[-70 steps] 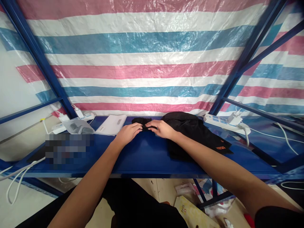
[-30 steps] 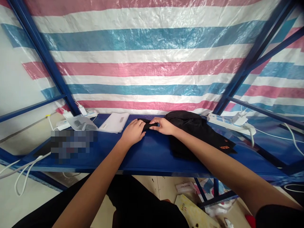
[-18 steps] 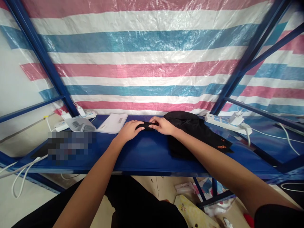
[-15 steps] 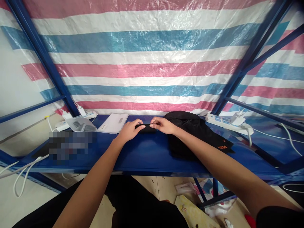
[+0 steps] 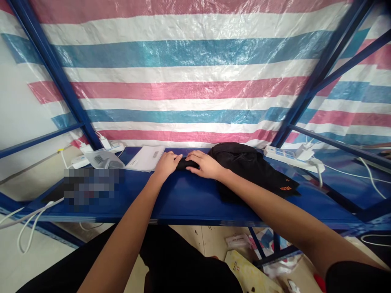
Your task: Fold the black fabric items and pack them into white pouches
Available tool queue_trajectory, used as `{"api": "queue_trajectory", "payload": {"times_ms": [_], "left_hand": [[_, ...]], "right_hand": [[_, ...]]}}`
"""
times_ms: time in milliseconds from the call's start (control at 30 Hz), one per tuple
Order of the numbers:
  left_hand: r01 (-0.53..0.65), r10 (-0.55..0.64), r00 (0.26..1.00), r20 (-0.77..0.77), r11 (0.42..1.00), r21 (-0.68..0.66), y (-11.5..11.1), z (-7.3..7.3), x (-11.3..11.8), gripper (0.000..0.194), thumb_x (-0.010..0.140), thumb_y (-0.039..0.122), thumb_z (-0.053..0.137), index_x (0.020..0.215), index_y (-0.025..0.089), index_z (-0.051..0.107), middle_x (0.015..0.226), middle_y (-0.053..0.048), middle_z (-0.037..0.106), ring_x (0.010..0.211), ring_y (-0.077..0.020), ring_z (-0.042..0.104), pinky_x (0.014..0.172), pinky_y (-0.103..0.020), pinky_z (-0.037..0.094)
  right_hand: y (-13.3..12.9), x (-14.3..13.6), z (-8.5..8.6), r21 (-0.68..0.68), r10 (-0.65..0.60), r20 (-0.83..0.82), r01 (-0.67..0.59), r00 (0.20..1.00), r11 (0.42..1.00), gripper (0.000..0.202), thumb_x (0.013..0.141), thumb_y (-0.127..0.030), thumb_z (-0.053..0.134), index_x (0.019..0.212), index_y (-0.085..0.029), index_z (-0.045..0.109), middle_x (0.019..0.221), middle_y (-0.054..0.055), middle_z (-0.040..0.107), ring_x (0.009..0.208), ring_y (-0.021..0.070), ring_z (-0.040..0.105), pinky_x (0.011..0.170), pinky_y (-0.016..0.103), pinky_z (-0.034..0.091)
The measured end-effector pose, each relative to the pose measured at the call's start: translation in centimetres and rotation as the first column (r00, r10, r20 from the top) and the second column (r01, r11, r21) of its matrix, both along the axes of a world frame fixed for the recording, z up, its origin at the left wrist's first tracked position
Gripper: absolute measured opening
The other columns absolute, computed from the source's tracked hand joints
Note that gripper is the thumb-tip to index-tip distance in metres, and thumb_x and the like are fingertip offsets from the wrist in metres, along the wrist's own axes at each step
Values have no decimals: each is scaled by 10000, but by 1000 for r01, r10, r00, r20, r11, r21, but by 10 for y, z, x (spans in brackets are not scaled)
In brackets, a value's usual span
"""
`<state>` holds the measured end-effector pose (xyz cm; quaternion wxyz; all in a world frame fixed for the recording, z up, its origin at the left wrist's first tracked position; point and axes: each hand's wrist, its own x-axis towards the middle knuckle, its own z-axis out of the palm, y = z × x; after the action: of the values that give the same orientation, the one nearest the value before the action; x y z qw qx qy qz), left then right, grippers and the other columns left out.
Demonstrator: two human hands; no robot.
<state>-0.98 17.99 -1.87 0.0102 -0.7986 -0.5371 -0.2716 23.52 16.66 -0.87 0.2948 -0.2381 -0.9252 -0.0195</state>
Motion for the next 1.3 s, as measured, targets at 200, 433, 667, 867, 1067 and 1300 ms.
{"api": "queue_trajectory", "payload": {"times_ms": [200,433,667,867,1067,1300], "left_hand": [[-1,48,976,-212,976,217,-24,4,17,365,1131,257,421,1173,186,776,1133,-146,737,1142,-330,620,968,-448,491],[177,-136,956,-259,974,143,-41,-5,14,513,956,305,661,1438,149,578,1331,-180,655,1237,-365,606,1137,-501,462],[230,-233,957,-171,972,-42,-36,3,4,447,954,335,670,1368,185,591,1258,-152,690,1130,-357,694,970,-477,555],[212,-212,977,15,967,-138,-36,6,-1,736,856,321,775,1532,229,498,1341,-130,735,1152,-375,743,890,-440,597],[245,-244,965,93,970,5,-30,10,-17,785,851,222,762,1582,260,479,1491,-96,668,1328,-329,671,1090,-442,556],[-318,315,948,50,942,110,-16,5,-59,290,1018,402,617,1209,205,709,1296,-174,724,1255,-385,666,1081,-516,526]], "right_hand": [[9,3,0,-51,-33,53,36,998,998,473,882,-206,817,1331,-232,668,1318,127,715,1230,330,689,1081,488,567],[16,-3,-4,-221,-168,-30,158,985,962,422,858,-252,791,1267,-240,689,1224,62,786,1072,282,770,953,392,592],[9,5,-11,-343,-24,-173,-37,985,939,604,884,-476,874,1409,-238,692,1355,114,761,1241,330,734,1108,472,548],[6,6,-5,-515,39,-390,-253,920,819,597,846,-456,918,1392,-280,751,1388,72,764,1301,306,717,1194,472,508],[7,2,0,-529,-16,-477,-272,879,804,511,829,-421,915,1305,-271,805,1321,69,781,1147,279,763,1046,420,599],[14,9,-1,-652,-381,-546,-92,746,753,600,760,-462,930,1298,-237,789,818,9,753,573,159,640,545,288,545]]}}
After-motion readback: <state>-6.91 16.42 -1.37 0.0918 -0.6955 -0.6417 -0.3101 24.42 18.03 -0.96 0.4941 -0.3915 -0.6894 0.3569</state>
